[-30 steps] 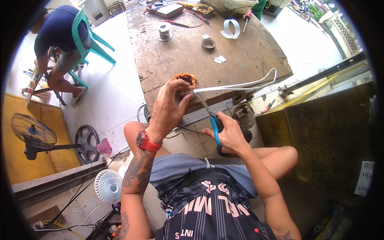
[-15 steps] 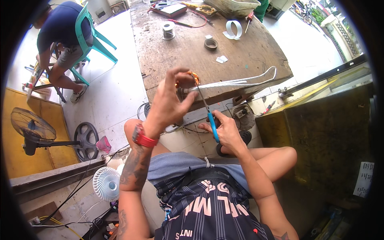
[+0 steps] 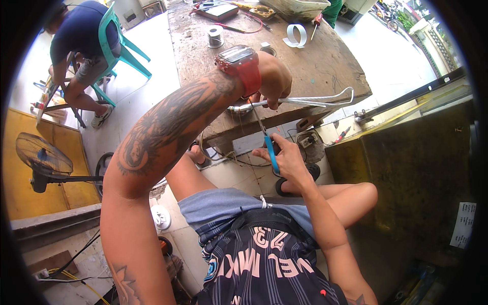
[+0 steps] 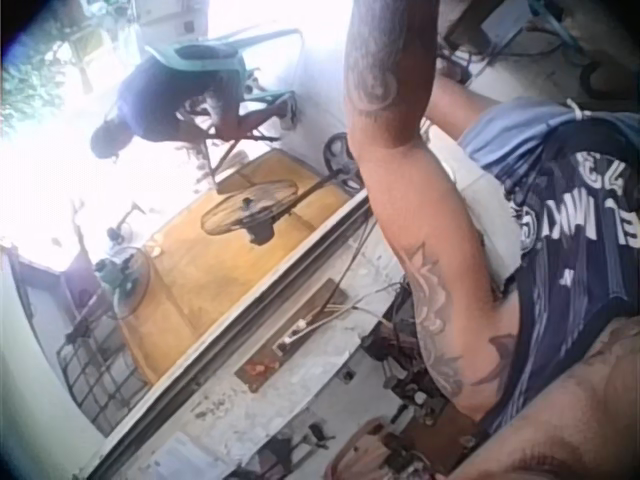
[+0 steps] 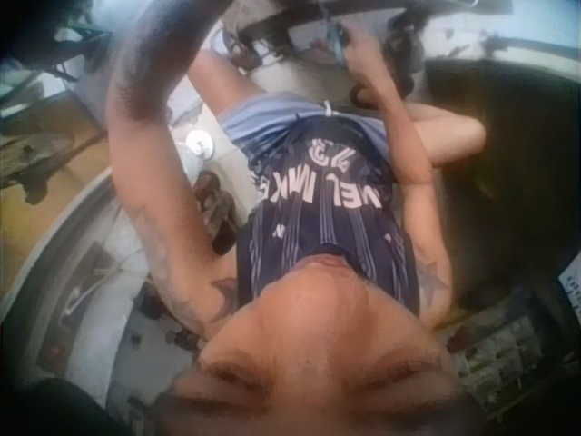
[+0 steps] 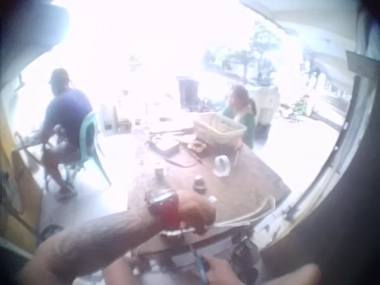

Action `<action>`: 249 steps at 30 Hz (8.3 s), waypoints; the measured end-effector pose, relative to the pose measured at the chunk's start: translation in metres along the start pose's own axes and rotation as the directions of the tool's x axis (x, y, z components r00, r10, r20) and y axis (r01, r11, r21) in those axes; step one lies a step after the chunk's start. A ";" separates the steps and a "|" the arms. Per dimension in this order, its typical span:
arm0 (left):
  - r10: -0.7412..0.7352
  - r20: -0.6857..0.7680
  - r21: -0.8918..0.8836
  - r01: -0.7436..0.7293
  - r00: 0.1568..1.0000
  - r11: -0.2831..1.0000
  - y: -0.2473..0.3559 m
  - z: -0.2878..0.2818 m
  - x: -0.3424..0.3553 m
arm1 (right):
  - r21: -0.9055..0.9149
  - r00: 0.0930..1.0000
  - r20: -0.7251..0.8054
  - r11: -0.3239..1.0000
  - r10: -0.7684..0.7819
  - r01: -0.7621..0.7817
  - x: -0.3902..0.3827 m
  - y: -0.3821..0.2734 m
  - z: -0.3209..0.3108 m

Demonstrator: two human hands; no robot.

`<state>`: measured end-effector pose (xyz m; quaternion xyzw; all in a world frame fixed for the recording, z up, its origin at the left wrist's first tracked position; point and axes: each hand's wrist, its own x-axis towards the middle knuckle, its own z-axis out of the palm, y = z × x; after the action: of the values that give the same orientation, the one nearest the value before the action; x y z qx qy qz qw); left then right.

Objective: The person sits at a workbench and winds copper wire around a small orange toroidal core. They use white plastic strips to separate layers of wire, then cut the strips with scissors. The person continues winding the wire and adjusting the core throughout the clip.

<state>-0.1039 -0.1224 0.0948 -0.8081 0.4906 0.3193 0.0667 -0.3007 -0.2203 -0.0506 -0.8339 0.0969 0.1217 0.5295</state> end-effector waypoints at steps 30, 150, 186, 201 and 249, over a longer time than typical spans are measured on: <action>-0.094 -0.034 0.064 0.096 0.995 0.993 -0.001 0.006 0.004 | -0.143 0.980 -0.050 0.972 -0.193 0.184 0.017 -0.014 -0.004; -0.377 -0.842 -0.455 -0.134 0.387 0.880 -0.002 0.165 -0.053 | 0.302 0.900 -0.257 0.856 -0.351 0.420 0.027 -0.018 0.064; -0.203 -0.938 -0.235 -0.087 0.282 0.968 -0.004 0.197 -0.042 | -0.359 0.611 -0.501 0.789 -0.613 0.498 -0.006 -0.006 -0.004; -0.295 -0.936 -0.335 -0.227 0.194 0.915 -0.005 0.199 -0.041 | 0.610 0.972 -0.089 0.759 -0.218 0.226 0.026 -0.044 0.009; -0.409 -0.639 -0.645 -0.163 0.651 0.747 -0.007 0.151 -0.079 | 0.633 0.790 -0.147 0.557 -0.596 0.538 -0.016 -0.008 0.047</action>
<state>-0.1912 0.0038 0.0209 -0.8687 0.2687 0.1015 -0.4035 -0.3181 -0.1739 -0.0578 -0.5788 -0.1632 -0.0612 0.7966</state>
